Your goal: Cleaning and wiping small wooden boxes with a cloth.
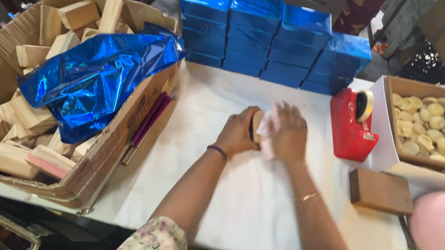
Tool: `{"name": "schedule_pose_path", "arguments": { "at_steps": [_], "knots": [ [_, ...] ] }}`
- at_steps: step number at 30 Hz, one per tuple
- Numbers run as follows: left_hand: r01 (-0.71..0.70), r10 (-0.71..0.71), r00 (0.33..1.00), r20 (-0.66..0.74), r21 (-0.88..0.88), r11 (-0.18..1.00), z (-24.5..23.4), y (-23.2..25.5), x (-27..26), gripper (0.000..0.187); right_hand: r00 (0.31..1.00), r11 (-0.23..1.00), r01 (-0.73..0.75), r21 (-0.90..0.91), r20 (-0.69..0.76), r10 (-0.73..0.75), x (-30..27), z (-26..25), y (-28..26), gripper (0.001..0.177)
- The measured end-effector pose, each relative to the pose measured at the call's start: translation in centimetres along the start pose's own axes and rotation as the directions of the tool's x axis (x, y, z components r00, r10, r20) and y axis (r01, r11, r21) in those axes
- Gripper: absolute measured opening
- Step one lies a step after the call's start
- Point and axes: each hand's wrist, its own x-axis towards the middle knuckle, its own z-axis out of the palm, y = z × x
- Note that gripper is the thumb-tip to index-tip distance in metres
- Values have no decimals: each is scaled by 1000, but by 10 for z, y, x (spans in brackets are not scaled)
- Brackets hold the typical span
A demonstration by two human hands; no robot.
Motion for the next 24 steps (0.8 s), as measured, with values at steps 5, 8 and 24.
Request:
{"name": "schedule_pose_path", "arguments": {
  "at_steps": [5,8,24],
  "knots": [
    [78,-78,994,71,-3,997,20,-25,-4,65,985,1000,-7,-29,172,12,10,-28,-48,52],
    [86,-81,995,55,-98,991,0,27,-1,89,985,998,-60,-16,163,62,8,-33,-21,51],
    [62,-47,996,81,-185,981,24,47,-11,100,989,998,-53,23,-135,56,1,-44,-6,26]
  ]
}}
